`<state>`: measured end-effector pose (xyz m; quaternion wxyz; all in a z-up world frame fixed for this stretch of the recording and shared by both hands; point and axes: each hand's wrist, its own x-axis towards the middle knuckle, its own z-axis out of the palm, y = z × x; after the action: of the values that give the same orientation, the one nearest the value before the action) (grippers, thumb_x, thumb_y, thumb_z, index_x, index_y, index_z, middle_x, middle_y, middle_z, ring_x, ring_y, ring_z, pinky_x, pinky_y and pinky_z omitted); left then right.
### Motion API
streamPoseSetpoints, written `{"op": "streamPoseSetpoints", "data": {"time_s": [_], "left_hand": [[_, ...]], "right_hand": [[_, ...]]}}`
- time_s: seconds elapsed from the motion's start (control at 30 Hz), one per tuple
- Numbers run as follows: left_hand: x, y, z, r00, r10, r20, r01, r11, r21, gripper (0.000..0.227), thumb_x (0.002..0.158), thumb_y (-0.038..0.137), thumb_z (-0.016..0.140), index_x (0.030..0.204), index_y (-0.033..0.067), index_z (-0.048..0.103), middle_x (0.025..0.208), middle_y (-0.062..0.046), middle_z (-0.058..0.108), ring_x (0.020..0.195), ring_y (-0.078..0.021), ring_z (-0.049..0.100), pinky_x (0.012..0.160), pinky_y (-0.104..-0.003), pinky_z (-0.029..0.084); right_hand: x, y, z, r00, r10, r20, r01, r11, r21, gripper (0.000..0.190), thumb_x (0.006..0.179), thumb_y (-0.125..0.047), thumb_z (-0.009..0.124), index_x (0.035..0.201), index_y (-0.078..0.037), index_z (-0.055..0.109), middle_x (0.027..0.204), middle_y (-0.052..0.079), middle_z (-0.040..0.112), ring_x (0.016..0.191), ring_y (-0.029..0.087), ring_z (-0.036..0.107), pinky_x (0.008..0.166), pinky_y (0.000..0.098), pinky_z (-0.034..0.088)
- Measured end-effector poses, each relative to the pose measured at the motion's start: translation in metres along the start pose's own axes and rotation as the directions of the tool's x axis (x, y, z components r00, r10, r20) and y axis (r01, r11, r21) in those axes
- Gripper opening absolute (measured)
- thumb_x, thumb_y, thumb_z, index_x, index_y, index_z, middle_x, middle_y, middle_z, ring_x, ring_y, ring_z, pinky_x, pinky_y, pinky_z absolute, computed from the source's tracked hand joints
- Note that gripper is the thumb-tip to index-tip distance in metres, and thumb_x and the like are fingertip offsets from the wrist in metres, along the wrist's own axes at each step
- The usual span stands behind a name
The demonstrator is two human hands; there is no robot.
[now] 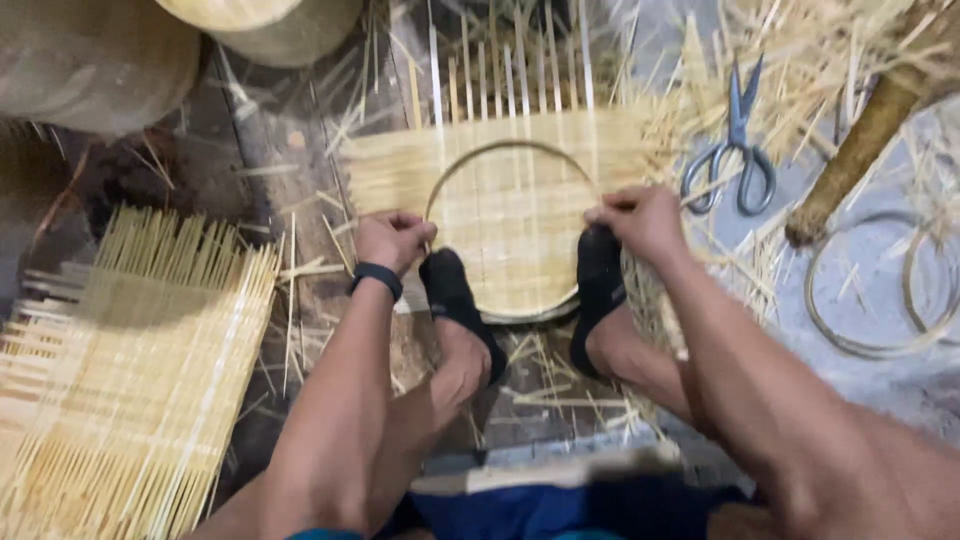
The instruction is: Weaving bamboo strips into a circular pattern and trimming the edges to fit a frame.
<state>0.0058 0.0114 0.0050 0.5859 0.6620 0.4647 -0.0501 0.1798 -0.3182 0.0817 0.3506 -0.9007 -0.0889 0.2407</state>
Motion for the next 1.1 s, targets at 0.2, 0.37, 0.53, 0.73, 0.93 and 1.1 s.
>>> {"op": "streamPoseSetpoints", "data": {"time_s": [0.2,0.37,0.53,0.73,0.93,1.1], "left_hand": [[-0.019,0.108,0.032,0.764,0.628,0.15,-0.56,0.528,0.639,0.045,0.086,0.029,0.079,0.125,0.0074,0.073,0.12,-0.019,0.069,0.116,-0.0343,0.059,0.103,-0.047,0.047],[0.02,0.104,0.078,0.454,0.864,0.217,-0.803,0.291,0.521,0.028,0.095,0.034,0.07,0.116,0.0171,0.078,0.128,-0.009,0.071,0.122,-0.0346,0.056,0.101,-0.051,0.044],[-0.005,0.107,0.075,0.888,0.437,0.144,-0.452,0.77,0.449,0.023,0.097,0.043,0.064,0.104,0.0308,0.082,0.11,0.002,0.078,0.118,-0.0235,0.066,0.095,-0.04,0.055],[0.029,0.109,0.084,0.67,0.715,0.2,-0.732,0.59,0.341,0.025,0.093,0.041,0.064,0.099,0.0245,0.082,0.115,-0.004,0.075,0.111,-0.0324,0.067,0.096,-0.044,0.052],[0.038,0.12,0.087,0.501,0.843,0.199,-0.781,0.341,0.523,0.029,0.103,0.035,0.054,0.1,0.0241,0.08,0.116,-0.01,0.074,0.11,-0.0386,0.062,0.09,-0.046,0.051],[0.048,0.106,0.09,0.851,0.462,0.25,-0.521,0.677,0.519,0.035,0.103,0.046,0.056,0.1,0.0171,0.077,0.087,-0.015,0.074,0.081,-0.0375,0.07,0.073,-0.05,0.053]], "right_hand": [[-0.075,-0.1,0.054,0.802,-0.337,0.494,0.549,0.743,-0.384,0.11,0.068,-0.056,0.085,0.145,0.007,0.037,0.153,0.031,0.03,0.146,0.045,0.025,0.125,0.0537,0.017],[-0.086,-0.053,0.116,0.704,-0.568,0.426,0.707,0.505,-0.494,0.09,0.08,-0.043,0.068,0.152,-0.002,0.033,0.159,0.029,0.026,0.15,0.048,0.017,0.119,0.067,0.006],[-0.108,-0.047,0.117,0.678,-0.66,0.324,0.632,0.297,-0.716,0.079,0.09,-0.029,0.068,0.16,-0.009,0.037,0.164,0.02,0.03,0.156,0.04,0.018,0.128,0.0627,0.006],[-0.038,-0.107,0.051,0.786,-0.312,0.533,0.562,0.719,-0.408,0.051,0.093,-0.039,0.058,0.132,-0.007,0.062,0.131,0.02,0.061,0.125,0.034,0.054,0.113,0.053,0.036],[0.066,-0.118,0.025,0.384,-0.916,-0.12,0.728,0.38,-0.57,0.027,0.093,-0.023,0.065,0.11,-0.003,0.068,0.106,0.015,0.073,0.101,0.037,0.068,0.088,0.0442,0.051],[0.085,-0.095,0.043,0.933,-0.311,0.182,0.331,0.939,-0.097,0.021,0.102,-0.022,0.063,0.104,-0.007,0.077,0.092,0.016,0.072,0.084,0.032,0.067,0.081,0.0463,0.053]]}}
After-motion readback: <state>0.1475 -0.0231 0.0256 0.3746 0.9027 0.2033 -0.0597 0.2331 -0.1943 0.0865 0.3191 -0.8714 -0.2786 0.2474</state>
